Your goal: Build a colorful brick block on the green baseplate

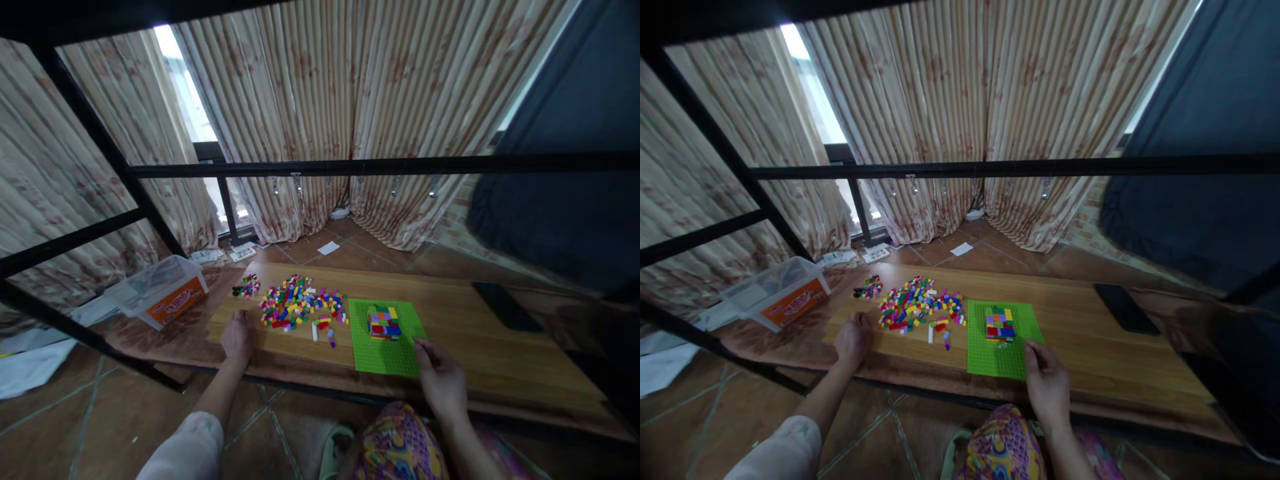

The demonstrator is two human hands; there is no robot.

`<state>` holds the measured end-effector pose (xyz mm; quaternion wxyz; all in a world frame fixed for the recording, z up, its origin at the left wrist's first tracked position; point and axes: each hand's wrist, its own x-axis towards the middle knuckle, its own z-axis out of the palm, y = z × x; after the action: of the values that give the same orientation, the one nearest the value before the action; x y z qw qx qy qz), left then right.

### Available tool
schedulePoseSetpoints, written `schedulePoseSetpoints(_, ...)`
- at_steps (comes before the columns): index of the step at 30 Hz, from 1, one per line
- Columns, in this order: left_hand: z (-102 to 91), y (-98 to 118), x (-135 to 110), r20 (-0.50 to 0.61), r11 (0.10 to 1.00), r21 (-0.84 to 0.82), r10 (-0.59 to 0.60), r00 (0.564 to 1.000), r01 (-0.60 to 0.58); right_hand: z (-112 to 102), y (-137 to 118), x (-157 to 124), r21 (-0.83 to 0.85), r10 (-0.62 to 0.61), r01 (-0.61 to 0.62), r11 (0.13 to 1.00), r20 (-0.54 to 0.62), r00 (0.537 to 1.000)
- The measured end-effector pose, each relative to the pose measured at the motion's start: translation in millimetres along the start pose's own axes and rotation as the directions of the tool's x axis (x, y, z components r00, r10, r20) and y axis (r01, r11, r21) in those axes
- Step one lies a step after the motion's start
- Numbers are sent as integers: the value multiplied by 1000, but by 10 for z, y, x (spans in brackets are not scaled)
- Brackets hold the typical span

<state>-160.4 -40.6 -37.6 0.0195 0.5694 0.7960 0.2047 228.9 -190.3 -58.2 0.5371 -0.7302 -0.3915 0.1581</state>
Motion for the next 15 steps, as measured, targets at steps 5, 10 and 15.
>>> schedulePoseSetpoints(5,32,43,62,16,999,38,-17,1000,17,11,-45,-181,-96,-41,43,994,19,999)
schedulePoseSetpoints(10,4,96,63,42,998,60,-7,999,4,36,-13,-334,-199,-140,152,968,73,987)
schedulePoseSetpoints(15,5,116,90,80,996,87,-6,997,-1,167,-33,-584,-204,-286,313,927,154,946)
